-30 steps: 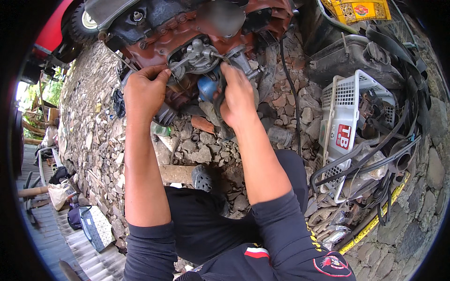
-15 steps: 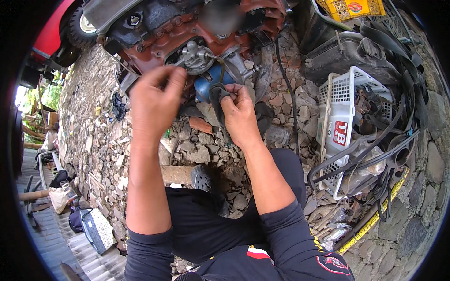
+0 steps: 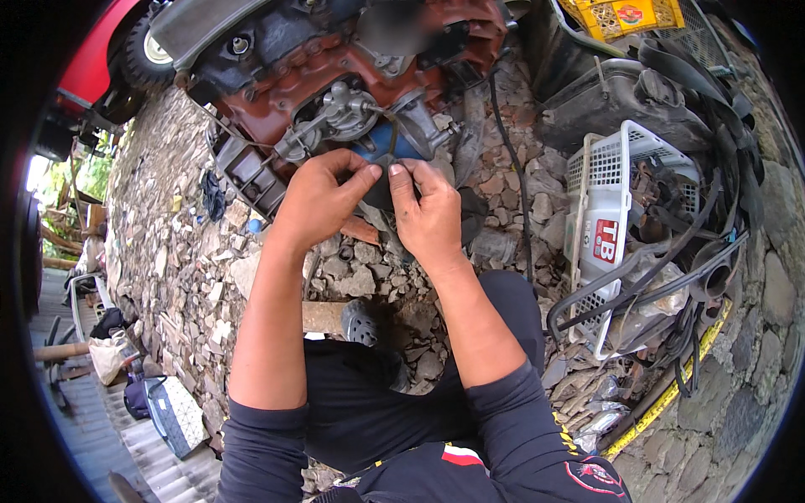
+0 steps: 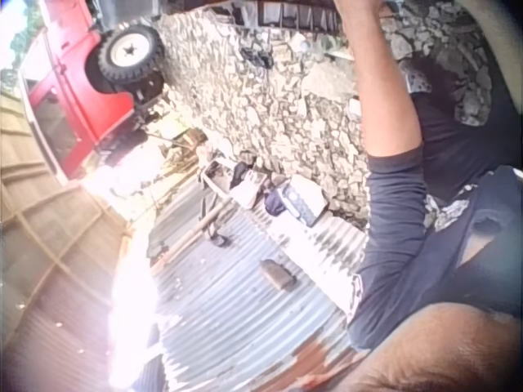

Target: The person cleans and works on an engine component, first pouring liquid from a bottle onto it and then using a brush to scrub the surface. They follow this by wiping the area with a cloth and working on parts of the assembly by hand.

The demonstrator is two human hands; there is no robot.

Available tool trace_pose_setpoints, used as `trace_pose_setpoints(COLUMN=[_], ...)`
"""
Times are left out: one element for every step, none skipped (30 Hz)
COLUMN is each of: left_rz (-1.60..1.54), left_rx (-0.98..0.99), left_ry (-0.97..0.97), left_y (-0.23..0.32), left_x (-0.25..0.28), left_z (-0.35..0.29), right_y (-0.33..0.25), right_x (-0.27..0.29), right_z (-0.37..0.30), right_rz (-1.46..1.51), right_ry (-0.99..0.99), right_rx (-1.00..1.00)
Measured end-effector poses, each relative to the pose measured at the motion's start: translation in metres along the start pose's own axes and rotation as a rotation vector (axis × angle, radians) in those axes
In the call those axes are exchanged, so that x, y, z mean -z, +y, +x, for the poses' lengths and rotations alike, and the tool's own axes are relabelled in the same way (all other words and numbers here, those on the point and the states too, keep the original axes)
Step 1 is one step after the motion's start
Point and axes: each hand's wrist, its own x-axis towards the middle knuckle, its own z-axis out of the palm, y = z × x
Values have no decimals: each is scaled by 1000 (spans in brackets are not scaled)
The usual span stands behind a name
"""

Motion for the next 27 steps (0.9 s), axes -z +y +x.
trace_pose_setpoints(left_rz=[-27,-44,-61,-79,-82,-85,-90,13,43,73,104,92,80,67,65,52,39,49,71,89,106,128,150,172,174,188,202], left_rx=[49,-5,-59,-117,-121,-124,-123,-162,-181,-198,-215,-224,-236,-249,-263,-234,-204,-192,-205,-168,-131,-137,-143,-150,-132,-115,-99], left_ry=[-18,58,134,208,253,298,339,389,414,438,463,499,533,567,632,661,690,742,783,770,755,747,737,727,687,649,611], left_y=[5,0,-9,-10,-12,-12,-13,-14,-15,-12,-10,-8,-5,-2,0,0,-1,0,-4,-7,-9,-18,-29,-38,-39,-41,-43], left_x=[0,-2,-8,-9,-9,-8,-10,-11,-12,-13,-13,-11,-8,-4,1,7,13,19,26,31,36,41,44,45,41,40,39], left_z=[-1,0,3,6,8,10,11,13,13,13,12,11,10,9,8,7,8,8,10,11,13,15,18,20,21,22,23], right_y=[-7,-3,1,3,4,3,2,2,2,3,2,0,-4,-5,-4,-3,-2,-1,2,5,8,-1,-7,-13,-18,-24,-30], right_x=[2,2,4,7,10,13,14,13,12,4,-1,-5,-9,-15,-22,-30,-38,-45,-49,-52,-54,-56,-56,-56,-50,-47,-41], right_z=[1,0,0,0,1,-1,-5,-8,-10,-10,-10,-9,-7,-4,-3,-1,1,6,12,20,23,21,18,16,16,20,27], right_rz=[-3,5,65,121,178,212,305,397,490,628,727,824,918,930,908,892,874,812,552,290,28,-71,-186,-302,-432,-527,-621], right_ry=[-21,-50,-157,-262,-367,-489,-478,-467,-455,-334,-269,-202,-131,-57,-15,26,67,46,-3,-49,-93,-67,-99,-131,-158,-219,-281], right_rx=[-73,-101,-143,-184,-224,-308,-293,-277,-261,-252,-293,-334,-373,-359,-356,-352,-347,-313,-228,-141,-54,69,52,35,17,0,-16])
